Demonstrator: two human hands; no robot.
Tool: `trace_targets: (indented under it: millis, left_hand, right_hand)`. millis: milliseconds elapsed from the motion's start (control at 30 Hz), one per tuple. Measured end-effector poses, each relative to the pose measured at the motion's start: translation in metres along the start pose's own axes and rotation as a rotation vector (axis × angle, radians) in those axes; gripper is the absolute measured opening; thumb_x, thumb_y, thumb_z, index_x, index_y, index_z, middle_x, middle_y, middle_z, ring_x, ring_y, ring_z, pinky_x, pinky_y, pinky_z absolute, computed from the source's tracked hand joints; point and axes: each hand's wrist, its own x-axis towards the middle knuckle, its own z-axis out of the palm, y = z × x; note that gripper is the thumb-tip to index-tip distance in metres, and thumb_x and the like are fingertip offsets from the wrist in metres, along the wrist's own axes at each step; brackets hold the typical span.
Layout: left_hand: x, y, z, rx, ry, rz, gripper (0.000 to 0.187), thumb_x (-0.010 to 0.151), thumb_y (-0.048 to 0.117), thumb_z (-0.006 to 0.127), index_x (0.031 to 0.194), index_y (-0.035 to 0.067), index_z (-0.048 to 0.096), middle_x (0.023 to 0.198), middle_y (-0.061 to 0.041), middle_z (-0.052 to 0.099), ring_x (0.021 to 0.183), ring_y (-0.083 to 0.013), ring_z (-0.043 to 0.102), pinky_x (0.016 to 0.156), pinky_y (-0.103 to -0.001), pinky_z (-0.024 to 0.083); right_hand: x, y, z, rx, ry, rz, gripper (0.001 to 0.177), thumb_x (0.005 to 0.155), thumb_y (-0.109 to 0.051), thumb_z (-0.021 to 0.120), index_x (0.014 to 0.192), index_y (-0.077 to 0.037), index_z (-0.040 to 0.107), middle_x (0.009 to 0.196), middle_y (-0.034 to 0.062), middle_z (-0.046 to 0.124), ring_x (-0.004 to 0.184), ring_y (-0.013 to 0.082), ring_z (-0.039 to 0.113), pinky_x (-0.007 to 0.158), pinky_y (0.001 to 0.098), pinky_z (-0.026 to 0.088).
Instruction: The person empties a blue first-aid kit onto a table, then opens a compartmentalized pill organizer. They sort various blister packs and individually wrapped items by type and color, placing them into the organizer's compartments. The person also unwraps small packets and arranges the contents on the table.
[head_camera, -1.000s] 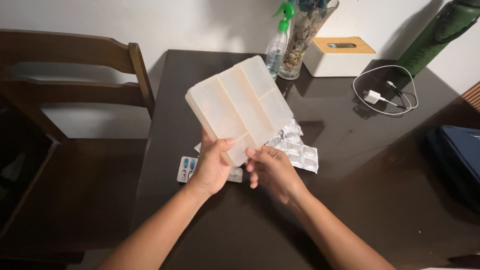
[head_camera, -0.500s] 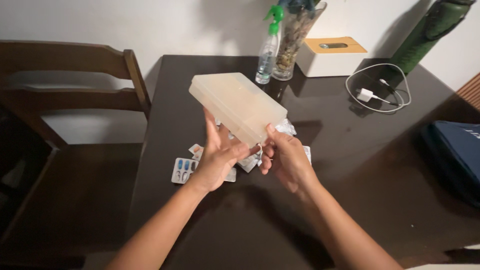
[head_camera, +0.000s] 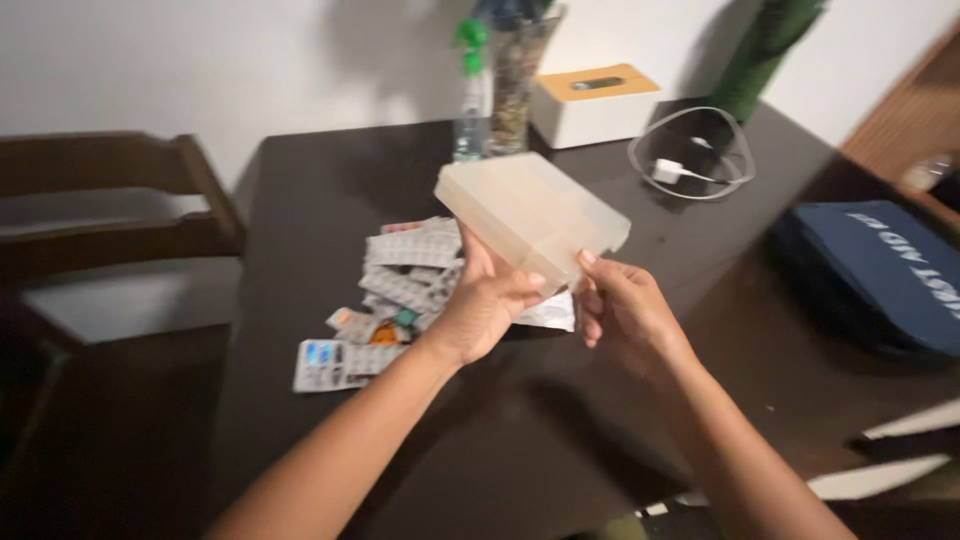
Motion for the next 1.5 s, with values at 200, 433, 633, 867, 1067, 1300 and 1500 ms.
trace_targets:
  millis: [200,433,633,867,1067,1300,1500]
  left_hand:
    - [0.043,-0.069,0.021,0.21,0.072,-0.198,0.123,0.079,0.009,0.078,0.154,0.029,-0.017,0.155,-0.012,0.039,0.138,-0.0307,0.049,0.105,-0.053,0.046]
    - [0.038,-0.105,0.028,1.651,-0.201,0.804,0.086,0.061,0.028,0.086,0.138,0.012,0.049,0.143,-0.017,0.049,0.131,-0.0391,0.05,0.104,-0.053,0.044]
    - [0.039,-0.106,0.022,1.686,-0.459,0.626,0.042,0.083,0.011,0.07,0.124,0.004,0.06,0.125,-0.01,0.065,0.12,-0.0287,0.061,0.099,-0.048,0.053]
    - [0.029,-0.107,-0.01,1.843,-0.539,0.852,0.038,0.085,0.024,0.072,0.119,0.008,0.065,0.12,-0.009,0.066,0.119,-0.0328,0.06,0.099,-0.052,0.052]
    - [0.048,-0.1,-0.039,1.815,-0.584,0.976,0.043,0.087,0.027,0.074,0.124,0.007,0.064,0.118,-0.011,0.064,0.12,-0.0305,0.06,0.102,-0.049,0.053]
    - [0.047,-0.092,-0.045,1.804,-0.479,0.927,0.043,0.088,0.025,0.075,0.124,0.009,0.059,0.12,-0.007,0.061,0.124,-0.0314,0.06,0.103,-0.046,0.054]
    - [0.047,-0.078,-0.034,1.545,-0.404,0.313,0.043,0.096,0.023,0.07,0.133,0.011,0.052,0.135,-0.009,0.054,0.13,-0.0333,0.059,0.1,-0.044,0.053]
  right_hand:
    - [-0.005,0.013,-0.078,0.057,0.18,0.032,0.041,0.093,-0.044,0.068,0.075,-0.009,0.059,0.058,0.0004,0.05,0.044,0.0161,0.051,0.041,0.032,0.043]
    - [-0.027,0.038,-0.093,0.027,0.405,-0.096,0.029,0.096,-0.029,0.068,0.082,-0.005,0.06,0.062,0.0024,0.053,0.046,0.0149,0.05,0.043,0.0315,0.044]
    - [-0.056,0.031,-0.086,-0.292,0.317,-0.019,0.027,0.098,-0.021,0.065,0.091,0.004,0.071,0.074,0.0084,0.067,0.057,0.0152,0.061,0.052,0.0286,0.051]
    - [-0.069,-0.008,-0.131,-1.534,0.305,-0.944,0.053,0.078,-0.008,0.073,0.129,0.001,0.059,0.131,0.0243,0.062,0.117,0.0434,0.063,0.095,0.0447,0.054]
    - [-0.042,0.0,-0.145,-1.647,0.147,-0.83,0.047,0.079,-0.011,0.075,0.123,-0.002,0.061,0.131,0.0192,0.065,0.123,0.0374,0.062,0.098,0.0439,0.054]
    - [-0.034,-0.008,-0.146,-1.768,0.028,-0.797,0.049,0.079,-0.016,0.076,0.124,0.0,0.064,0.128,0.0214,0.068,0.114,0.0356,0.068,0.09,0.0426,0.057]
    - [-0.029,-0.042,-0.135,-1.801,-0.053,-0.596,0.051,0.08,-0.017,0.074,0.128,-0.002,0.065,0.129,0.0213,0.068,0.101,0.0351,0.071,0.087,0.0422,0.059]
